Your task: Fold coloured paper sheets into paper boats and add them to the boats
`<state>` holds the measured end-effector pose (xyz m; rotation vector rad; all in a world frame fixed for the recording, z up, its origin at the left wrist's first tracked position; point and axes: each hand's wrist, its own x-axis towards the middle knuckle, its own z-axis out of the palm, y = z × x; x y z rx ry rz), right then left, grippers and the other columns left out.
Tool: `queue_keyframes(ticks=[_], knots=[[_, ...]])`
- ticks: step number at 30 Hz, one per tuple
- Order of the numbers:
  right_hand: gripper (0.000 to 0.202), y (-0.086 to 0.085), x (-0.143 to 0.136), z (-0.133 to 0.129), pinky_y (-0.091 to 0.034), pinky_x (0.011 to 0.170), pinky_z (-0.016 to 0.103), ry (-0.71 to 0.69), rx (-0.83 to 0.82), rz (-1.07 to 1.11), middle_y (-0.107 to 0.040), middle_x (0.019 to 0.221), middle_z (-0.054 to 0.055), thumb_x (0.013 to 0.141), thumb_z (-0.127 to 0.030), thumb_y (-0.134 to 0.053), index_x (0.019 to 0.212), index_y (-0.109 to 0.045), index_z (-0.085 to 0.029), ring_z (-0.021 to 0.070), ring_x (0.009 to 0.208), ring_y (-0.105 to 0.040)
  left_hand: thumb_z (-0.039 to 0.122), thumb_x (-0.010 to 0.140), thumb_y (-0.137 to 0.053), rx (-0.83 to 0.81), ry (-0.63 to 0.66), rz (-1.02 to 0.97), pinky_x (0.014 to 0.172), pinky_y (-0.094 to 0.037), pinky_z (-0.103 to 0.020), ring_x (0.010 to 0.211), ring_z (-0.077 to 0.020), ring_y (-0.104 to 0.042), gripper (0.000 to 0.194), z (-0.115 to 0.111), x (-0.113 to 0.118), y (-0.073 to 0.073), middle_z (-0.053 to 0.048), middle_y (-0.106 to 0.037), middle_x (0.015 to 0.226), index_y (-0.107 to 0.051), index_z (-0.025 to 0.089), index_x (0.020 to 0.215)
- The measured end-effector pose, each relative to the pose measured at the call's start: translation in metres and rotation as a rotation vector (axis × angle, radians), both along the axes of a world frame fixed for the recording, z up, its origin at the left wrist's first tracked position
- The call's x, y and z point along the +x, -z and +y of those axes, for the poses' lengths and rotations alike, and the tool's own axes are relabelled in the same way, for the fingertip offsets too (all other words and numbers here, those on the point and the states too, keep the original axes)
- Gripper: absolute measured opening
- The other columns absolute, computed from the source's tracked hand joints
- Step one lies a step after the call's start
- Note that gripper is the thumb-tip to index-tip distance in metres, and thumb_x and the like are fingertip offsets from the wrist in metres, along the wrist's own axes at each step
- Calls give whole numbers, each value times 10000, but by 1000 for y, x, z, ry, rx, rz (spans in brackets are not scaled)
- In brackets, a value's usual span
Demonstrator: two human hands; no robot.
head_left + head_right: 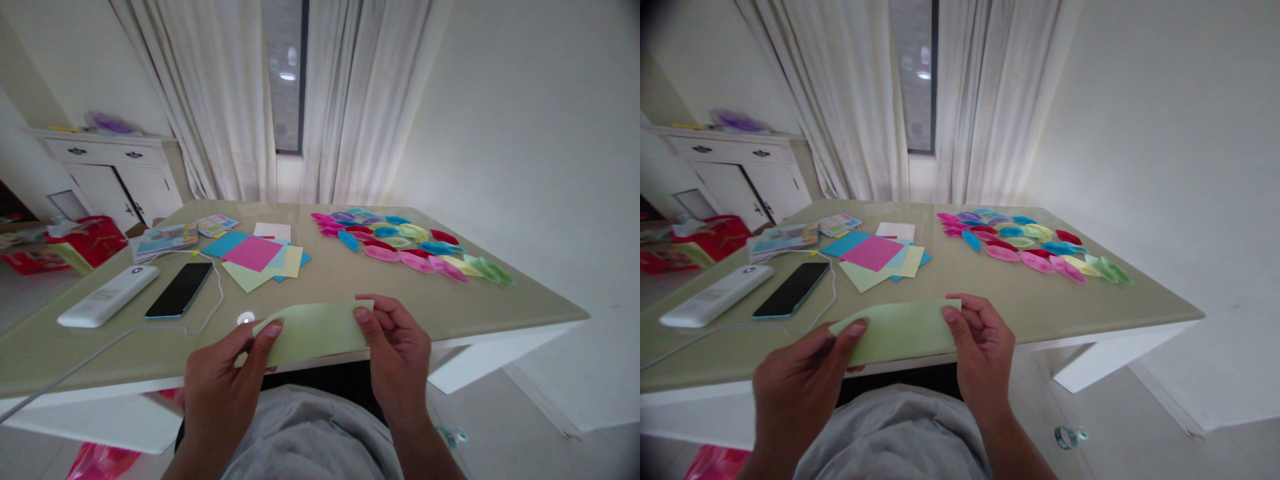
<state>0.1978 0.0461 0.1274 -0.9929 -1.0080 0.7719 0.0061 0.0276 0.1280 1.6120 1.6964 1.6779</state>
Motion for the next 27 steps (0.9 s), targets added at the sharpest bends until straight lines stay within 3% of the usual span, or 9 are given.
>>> queue_keyframes(ticks=[3, 8, 10, 12, 14, 17, 20, 22, 27], knots=[[305, 7, 4, 13, -516, 589, 237, -48, 7, 62, -753, 695, -4, 906, -441, -860, 1072, -805, -192, 165, 638, -680, 383, 918, -712, -51, 16, -74, 433, -473, -173, 448, -122, -656, 403, 5, 0, 1, 62, -611, 483, -595, 227, 565], [782, 26, 1, 21, -563, 638, 320, -256, 219, 210, -755, 904, 68, 776, -860, -762, 1188, -789, -196, 210, 744, -669, 407, 942, -702, -38, -104, -136, 419, -457, -188, 403, -130, -627, 305, 6, 3, 4, 65, -614, 468, -693, 214, 706], [628, 31, -13, 12, -595, 719, 337, -374, 126, 186, -763, 977, 56, 773, -724, -877, 1165, -783, -243, 224, 831, -696, 425, 952, -689, -37, -118, -142, 421, -470, -201, 411, -139, -633, 262, 3, 9, 8, 53, -669, 517, -753, 203, 828], [550, 32, -34, 0, -602, 965, 422, -598, -11, 158, -791, 1041, 55, 766, -585, -957, 1179, -769, -274, 282, 1066, -732, 446, 955, -679, -36, -77, -102, 464, -510, -212, 463, -153, -669, 275, -1, 17, 12, 24, -739, 589, -780, 203, 876], [534, 29, -52, -8, -532, 1136, 469, -787, -75, 171, -788, 1193, 79, 871, -645, -848, 1246, -752, -278, 297, 1249, -695, 451, 950, -670, -16, -17, -57, 549, -566, -231, 555, -175, -717, 283, -5, 25, 16, -10, -803, 689, -801, 212, 874], [611, 25, -64, -11, -595, 1059, 420, -878, -122, 198, -756, 1324, 101, 1012, -773, -546, 1290, -754, -270, 289, 1322, -667, 400, 955, -655, 4, 4, -75, 598, -592, -237, 606, -181, -736, 254, -8, 32, 19, -19, -829, 756, -828, 223, 897], [700, 28, -55, -3, -655, 881, 409, -839, -163, 177, -804, 1164, 114, 990, -849, -469, 1197, -809, -273, 306, 1198, -724, 379, 956, -682, -25, -23, -179, 490, -530, -201, 469, -137, -659, 213, -8, 32, 17, 27, -762, 635, -824, 223, 922], [654, 33, -43, 4, -652, 889, 441, -736, -153, 158, -816, 1051, 121, 974, -839, -524, 1115, -837, -282, 319, 1144, -744, 394, 950, -705, -47, -20, -251, 438, -482, -190, 409, -119, -609, 212, -7, 30, 15, 53, -691, 549, -797, 216, 879], [481, 48, -11, 25, -664, 801, 462, -199, 94, -19, -790, 785, 79, 997, -705, -648, 1113, -834, -277, 316, 928, -785, 373, 959, -699, -79, 1, -308, 418, -452, -182, 392, -110, -588, 255, -4, 27, 11, 66, -624, 499, -717, 211, 762]])
